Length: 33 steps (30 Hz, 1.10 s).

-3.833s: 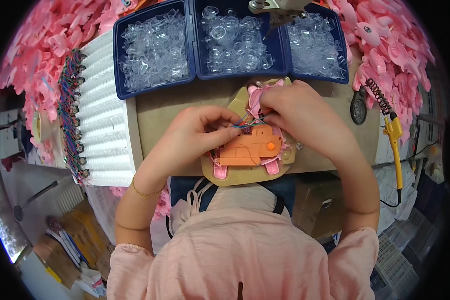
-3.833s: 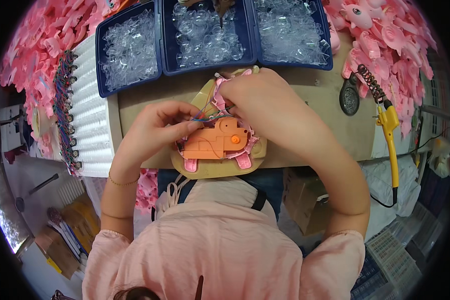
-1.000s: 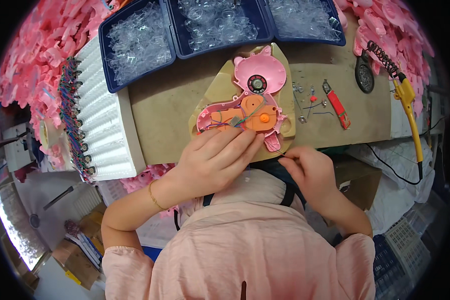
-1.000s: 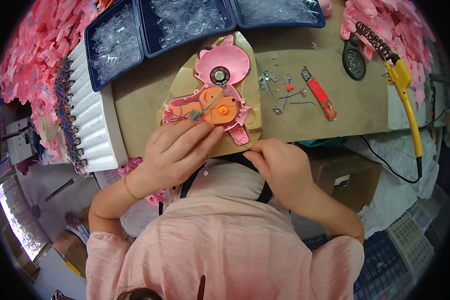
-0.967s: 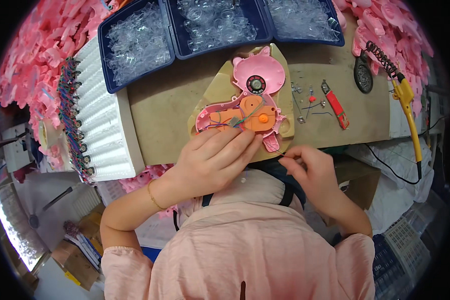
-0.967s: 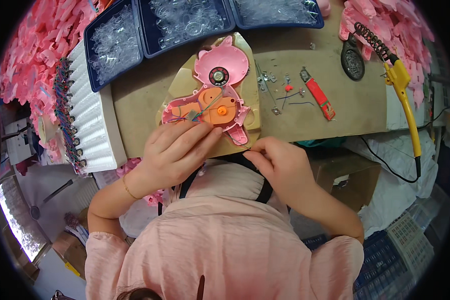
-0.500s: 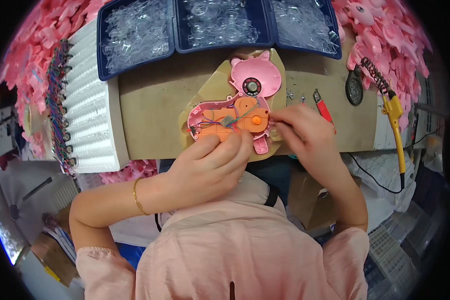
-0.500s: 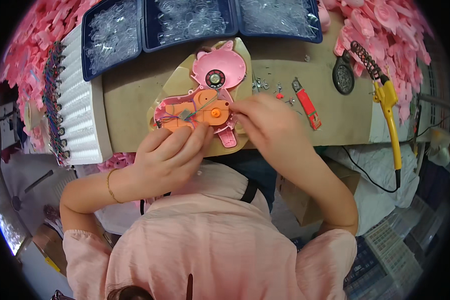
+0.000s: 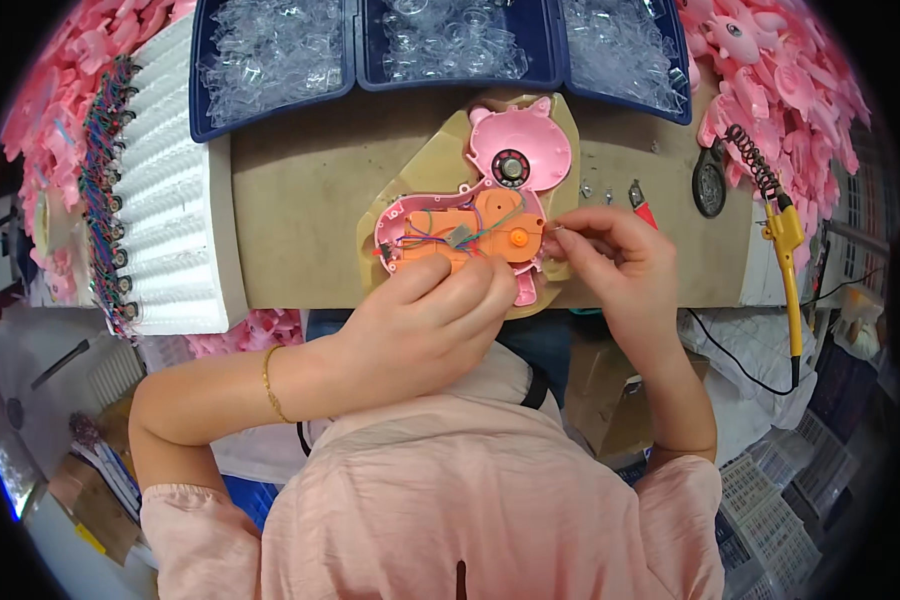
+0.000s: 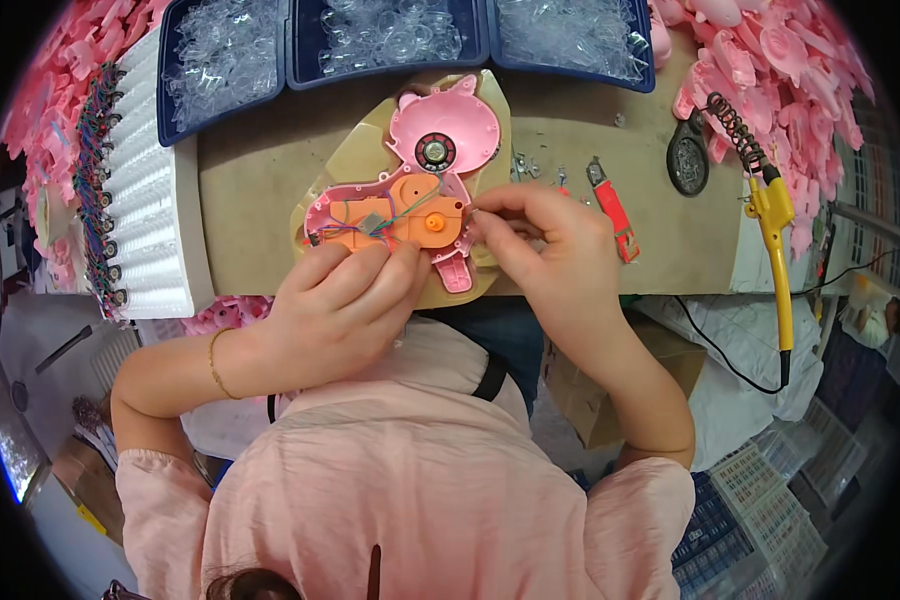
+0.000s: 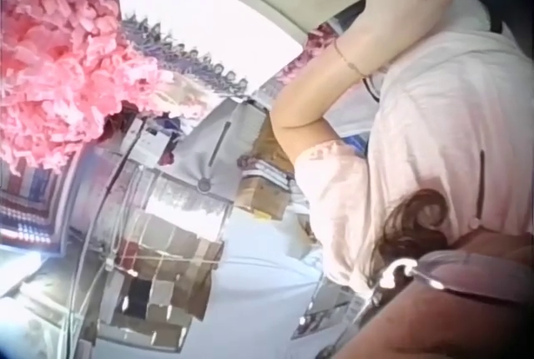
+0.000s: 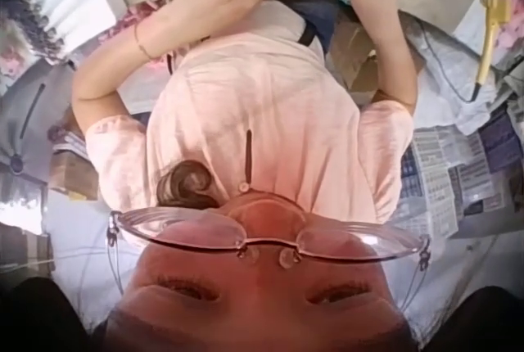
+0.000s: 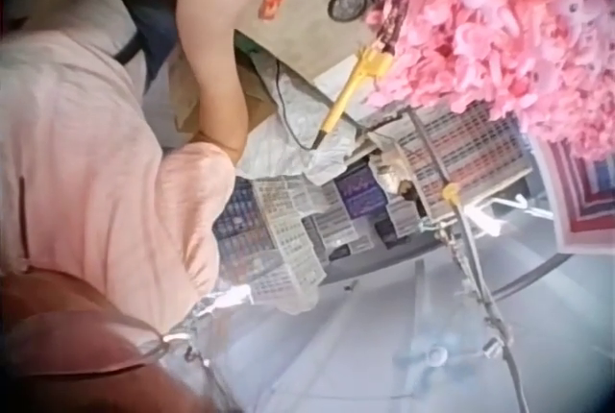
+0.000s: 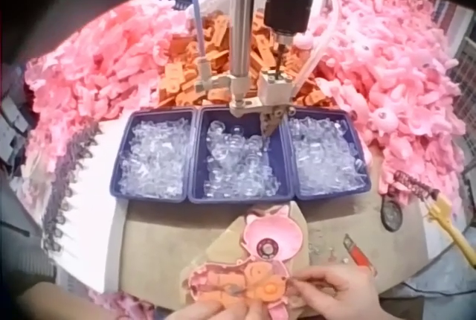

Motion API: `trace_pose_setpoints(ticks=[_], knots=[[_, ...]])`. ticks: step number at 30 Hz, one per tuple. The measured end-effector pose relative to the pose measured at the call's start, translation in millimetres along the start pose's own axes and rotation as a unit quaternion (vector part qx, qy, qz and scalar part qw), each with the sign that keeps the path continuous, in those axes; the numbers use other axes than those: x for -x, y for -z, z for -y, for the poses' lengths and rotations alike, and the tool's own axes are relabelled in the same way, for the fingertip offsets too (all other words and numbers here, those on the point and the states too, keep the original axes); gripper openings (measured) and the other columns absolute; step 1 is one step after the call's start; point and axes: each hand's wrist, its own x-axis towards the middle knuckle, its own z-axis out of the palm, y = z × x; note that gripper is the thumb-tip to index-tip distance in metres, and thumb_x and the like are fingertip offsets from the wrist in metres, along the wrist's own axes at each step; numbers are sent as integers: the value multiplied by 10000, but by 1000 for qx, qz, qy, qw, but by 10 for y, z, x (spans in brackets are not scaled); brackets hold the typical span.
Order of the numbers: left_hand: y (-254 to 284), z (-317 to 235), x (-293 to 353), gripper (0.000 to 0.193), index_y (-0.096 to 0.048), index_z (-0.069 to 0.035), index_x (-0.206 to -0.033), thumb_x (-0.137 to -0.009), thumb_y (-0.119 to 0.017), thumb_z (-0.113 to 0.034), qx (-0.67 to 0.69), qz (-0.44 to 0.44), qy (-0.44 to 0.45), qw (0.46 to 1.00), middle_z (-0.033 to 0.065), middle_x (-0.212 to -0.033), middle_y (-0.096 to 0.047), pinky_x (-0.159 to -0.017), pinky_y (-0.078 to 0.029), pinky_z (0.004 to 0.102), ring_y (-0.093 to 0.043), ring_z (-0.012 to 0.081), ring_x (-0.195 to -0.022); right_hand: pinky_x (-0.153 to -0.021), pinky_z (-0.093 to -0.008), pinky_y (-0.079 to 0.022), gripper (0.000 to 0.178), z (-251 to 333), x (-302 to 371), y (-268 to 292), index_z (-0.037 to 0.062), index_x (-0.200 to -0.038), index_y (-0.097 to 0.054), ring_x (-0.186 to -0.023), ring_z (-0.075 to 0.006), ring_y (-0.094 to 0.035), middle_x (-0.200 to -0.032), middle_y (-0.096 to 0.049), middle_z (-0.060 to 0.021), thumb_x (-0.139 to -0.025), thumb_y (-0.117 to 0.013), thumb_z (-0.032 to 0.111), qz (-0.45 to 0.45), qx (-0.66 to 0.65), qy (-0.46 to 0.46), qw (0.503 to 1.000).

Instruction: Assemble a toy pony by installing electronic components and gluing the shell components together.

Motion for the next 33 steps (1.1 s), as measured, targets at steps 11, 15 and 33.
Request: trace_pose_setpoints(ticks=[11, 15, 33], knots=[[-6, -29, -10, 316, -615, -5, -905, -631, -564, -155, -24, 25, -7, 999, 64, -1012, -535, -691, -404, 276, -502, 164, -825, -701, -324, -429, 165, -21, 29, 15, 35, -828, -626, -759, -220, -566, -841, -598, -56, -673, -679, 14, -14, 324, 294, 899], [-22, -50, 53, 359, -622, 2, -954, -638, -560, -155, 0, 12, -3, 1000, 72, -1040, -536, -716, -408, 283, -493, 169, -867, -689, -332, -415, 173, 81, 14, 26, 45, -815, -599, -751, -227, -557, -826, -585, -45, -658, -673, 30, 54, 400, 322, 856], [-20, 144, 228, 406, -538, -28, -1150, -775, -492, -179, 73, 7, -17, 997, 123, -1312, -457, -994, -316, 348, -394, 223, -1250, -797, -338, -439, 222, 220, -1390, 288, 31, -937, -628, -867, -253, -585, -880, -623, -113, -724, -657, 89, -58, 330, 241, 911]])
